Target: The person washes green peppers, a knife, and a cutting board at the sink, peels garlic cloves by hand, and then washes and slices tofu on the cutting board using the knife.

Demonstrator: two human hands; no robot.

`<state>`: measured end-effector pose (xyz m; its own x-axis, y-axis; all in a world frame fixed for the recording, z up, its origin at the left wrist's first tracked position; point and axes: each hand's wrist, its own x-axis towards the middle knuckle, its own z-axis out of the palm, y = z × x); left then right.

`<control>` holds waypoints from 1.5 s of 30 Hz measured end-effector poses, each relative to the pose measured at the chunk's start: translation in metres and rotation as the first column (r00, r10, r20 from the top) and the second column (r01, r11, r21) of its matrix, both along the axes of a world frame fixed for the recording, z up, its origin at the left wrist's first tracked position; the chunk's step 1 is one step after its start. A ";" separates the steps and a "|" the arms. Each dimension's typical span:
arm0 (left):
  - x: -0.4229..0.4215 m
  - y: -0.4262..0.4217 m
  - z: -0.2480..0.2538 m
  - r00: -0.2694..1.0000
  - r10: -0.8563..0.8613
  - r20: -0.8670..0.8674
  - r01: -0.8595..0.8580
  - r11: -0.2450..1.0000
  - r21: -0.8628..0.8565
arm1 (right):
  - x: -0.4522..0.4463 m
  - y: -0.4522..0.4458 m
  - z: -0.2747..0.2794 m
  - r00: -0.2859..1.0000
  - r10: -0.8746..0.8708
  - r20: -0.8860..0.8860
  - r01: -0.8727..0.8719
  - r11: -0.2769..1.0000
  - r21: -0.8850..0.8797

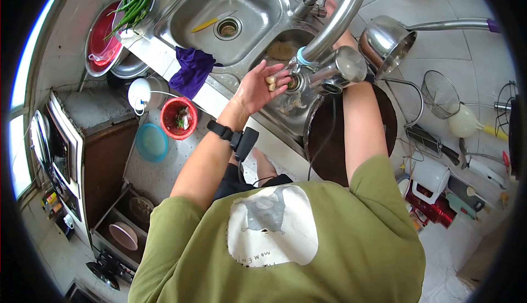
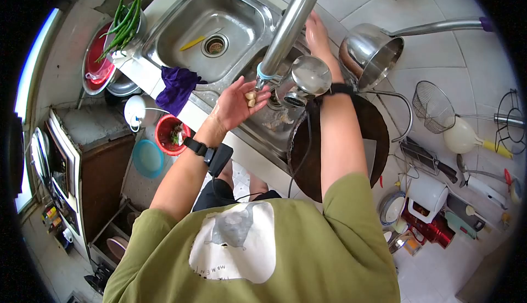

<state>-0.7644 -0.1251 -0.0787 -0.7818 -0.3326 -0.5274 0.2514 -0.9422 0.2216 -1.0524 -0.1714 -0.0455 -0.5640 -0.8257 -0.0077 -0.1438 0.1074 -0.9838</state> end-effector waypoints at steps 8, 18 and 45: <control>-0.031 0.029 -0.011 0.968 -0.070 0.243 0.162 0.910 -0.381 | 0.151 0.150 -0.043 0.637 -0.210 0.742 -0.015 0.959 0.285; -0.019 0.071 0.031 0.937 -0.019 0.348 0.210 0.827 -0.521 | 0.116 0.224 -0.018 0.814 -0.101 0.573 -0.057 0.966 0.252; 0.290 -0.199 0.033 0.490 0.793 0.362 -0.038 0.434 -0.900 | 0.312 0.081 0.063 0.584 0.543 -0.603 -0.306 0.836 0.457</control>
